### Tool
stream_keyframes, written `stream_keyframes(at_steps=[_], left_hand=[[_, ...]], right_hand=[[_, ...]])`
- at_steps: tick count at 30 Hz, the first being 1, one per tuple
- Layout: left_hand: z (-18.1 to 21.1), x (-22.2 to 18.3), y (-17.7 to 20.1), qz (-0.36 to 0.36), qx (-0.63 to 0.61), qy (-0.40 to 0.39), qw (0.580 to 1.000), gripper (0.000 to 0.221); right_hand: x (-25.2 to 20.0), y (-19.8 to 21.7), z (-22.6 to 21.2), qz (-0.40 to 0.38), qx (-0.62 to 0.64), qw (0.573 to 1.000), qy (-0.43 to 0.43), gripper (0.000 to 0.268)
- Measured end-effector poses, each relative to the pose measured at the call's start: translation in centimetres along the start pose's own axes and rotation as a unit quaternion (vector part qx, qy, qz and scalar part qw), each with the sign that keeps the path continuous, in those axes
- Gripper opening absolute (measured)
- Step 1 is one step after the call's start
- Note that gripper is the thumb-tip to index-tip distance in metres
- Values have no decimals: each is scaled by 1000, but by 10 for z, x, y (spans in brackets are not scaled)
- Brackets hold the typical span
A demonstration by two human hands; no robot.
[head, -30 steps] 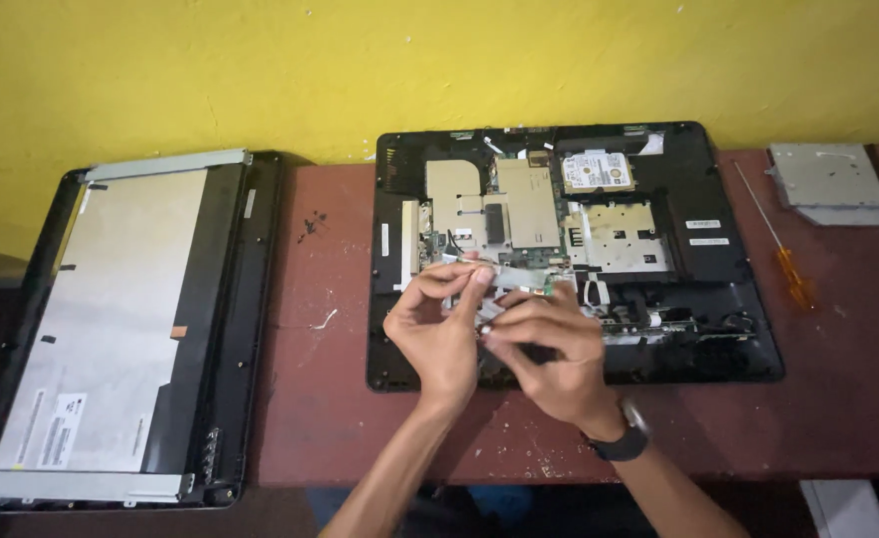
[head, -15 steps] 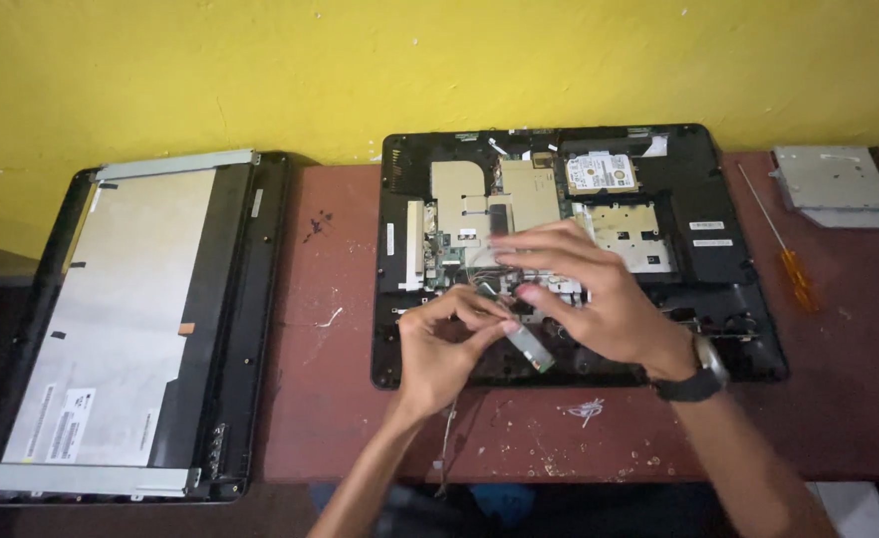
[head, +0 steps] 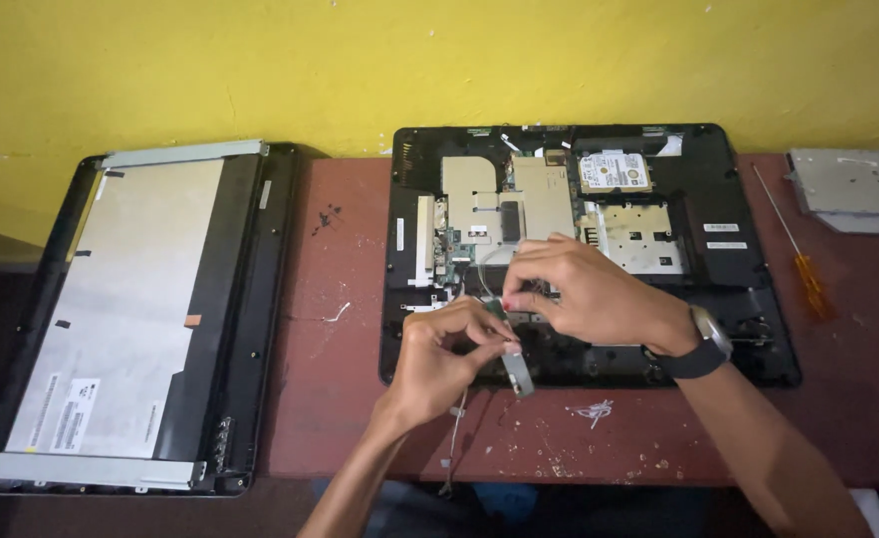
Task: The person disconnects a small circuit board and a bundle of wires from the motherboard of a disassembled laptop. They then use a screwdriver to remove screws from the motherboard area.
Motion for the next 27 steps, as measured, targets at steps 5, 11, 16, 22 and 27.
stream_keyframes(at_steps=[5, 11, 16, 22, 27], left_hand=[[2, -2, -6, 11, 33, 1, 999, 20], [4, -5, 10, 94, 70, -11, 993, 22], [10, -1, 14, 88, 63, -2, 994, 21], [6, -1, 19, 147, 25, -13, 989, 22], [-4, -6, 23, 177, 15, -8, 984, 22]], right_hand=[[-2, -7, 19, 13, -63, 998, 25, 19], [-9, 18, 10, 143, -48, 987, 46, 8], [-11, 16, 4, 84, -147, 985, -13, 12], [-8, -6, 7, -10, -112, 992, -60, 18], [-18, 14, -27, 111, -30, 992, -46, 35]])
Point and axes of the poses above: each hand's wrist, its own x-axis towards the middle knuckle, its own y-axis out of the back of the hand, z = x × y, the point moved 7 cm from there along x, towards the middle knuckle, and after that the axes turned 15 degrees about x, right-handed, at the moved point
